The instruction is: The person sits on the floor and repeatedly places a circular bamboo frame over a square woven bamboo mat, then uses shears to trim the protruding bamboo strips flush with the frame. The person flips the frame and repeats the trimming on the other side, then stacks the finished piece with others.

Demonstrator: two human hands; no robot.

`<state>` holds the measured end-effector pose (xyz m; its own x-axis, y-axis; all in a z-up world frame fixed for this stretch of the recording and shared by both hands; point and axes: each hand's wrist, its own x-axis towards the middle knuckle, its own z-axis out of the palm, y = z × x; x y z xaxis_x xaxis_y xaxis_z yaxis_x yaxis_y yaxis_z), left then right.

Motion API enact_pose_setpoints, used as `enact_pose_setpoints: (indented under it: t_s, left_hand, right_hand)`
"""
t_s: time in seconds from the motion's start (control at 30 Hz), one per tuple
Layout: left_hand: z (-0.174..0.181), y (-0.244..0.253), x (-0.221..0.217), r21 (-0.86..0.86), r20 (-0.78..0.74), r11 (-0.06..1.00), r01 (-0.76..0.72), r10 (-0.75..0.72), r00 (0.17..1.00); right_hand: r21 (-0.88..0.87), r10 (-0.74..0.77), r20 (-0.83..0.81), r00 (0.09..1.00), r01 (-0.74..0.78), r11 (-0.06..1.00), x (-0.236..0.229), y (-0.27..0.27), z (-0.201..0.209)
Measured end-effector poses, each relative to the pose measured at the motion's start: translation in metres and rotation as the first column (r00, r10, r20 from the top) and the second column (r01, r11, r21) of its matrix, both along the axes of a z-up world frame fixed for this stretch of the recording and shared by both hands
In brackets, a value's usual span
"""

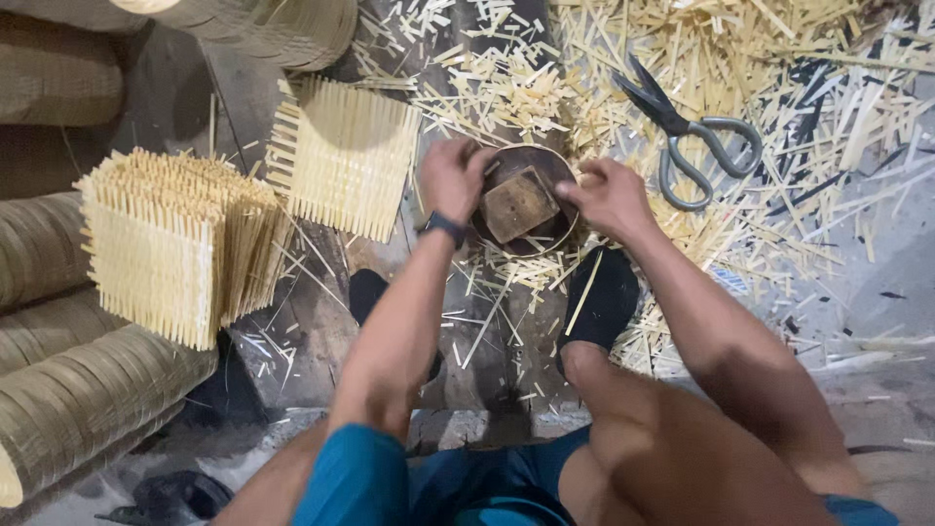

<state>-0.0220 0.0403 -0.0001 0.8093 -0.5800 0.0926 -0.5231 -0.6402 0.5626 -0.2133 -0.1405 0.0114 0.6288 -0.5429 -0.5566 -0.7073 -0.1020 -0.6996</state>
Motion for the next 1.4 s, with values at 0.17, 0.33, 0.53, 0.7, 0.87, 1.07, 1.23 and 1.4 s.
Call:
enact_pose_setpoints:
  t_s: [0.17, 0.33, 0.53, 0.7, 0.87, 1.07, 1.23, 1.4]
  left_hand:
    - [-0.017, 0.059, -0.030, 0.185, -0.788, 0.923, -0.338, 0.345, 0.511]
    - [-0.030, 0.056, -0.033, 0.153, -0.837, 0.903, -0.402, 0.335, 0.434]
    - [-0.016, 0.049, -0.041, 0.105, -0.661, 0.917, -0.386, 0.354, 0.661]
    - [-0.005, 0.077, -0.084, 0.073, -0.992, 0.696, -0.714, -0.023, -0.124]
    - [-0.040, 0.070, -0.125, 0.102, -0.990, 0.661, -0.743, 0.140, -0.011]
    - [-0.018, 0.073, -0.093, 0.073, -0.975, 0.774, -0.629, 0.188, 0.118]
    - [0.045, 0.084, -0.053, -0.265, -0.683, 0.955, -0.132, -0.089, 0.725]
    - [0.054, 0.044, -0.079, -0.461, -0.531, 0.843, -0.278, -0.011, 0.847]
  right_hand:
    - [0.571, -0.322, -0.074, 0.944, 0.305, 0.762, -0.040, 0.022, -0.021]
    - [0.567, -0.406, -0.035, 0.913, 0.352, 0.744, -0.043, 0.031, -0.038]
    - [0.523, -0.464, 0.004, 0.886, 0.394, 0.755, -0.040, 0.038, -0.017]
    - [0.643, -0.443, 0.007, 0.897, 0.335, 0.689, -0.041, 0.045, 0.004]
    - [0.524, -0.464, -0.038, 0.885, 0.413, 0.745, -0.028, 0.062, -0.005]
    - [0.440, -0.294, -0.053, 0.954, 0.286, 0.851, -0.028, 0.054, 0.014]
    - [0.154, -0.020, 0.348, 0.937, -0.036, 0.987, -0.026, 0.045, 0.054]
    - [-0.096, 0.059, 0.298, 0.953, -0.032, 0.995, 0.007, 0.071, 0.065]
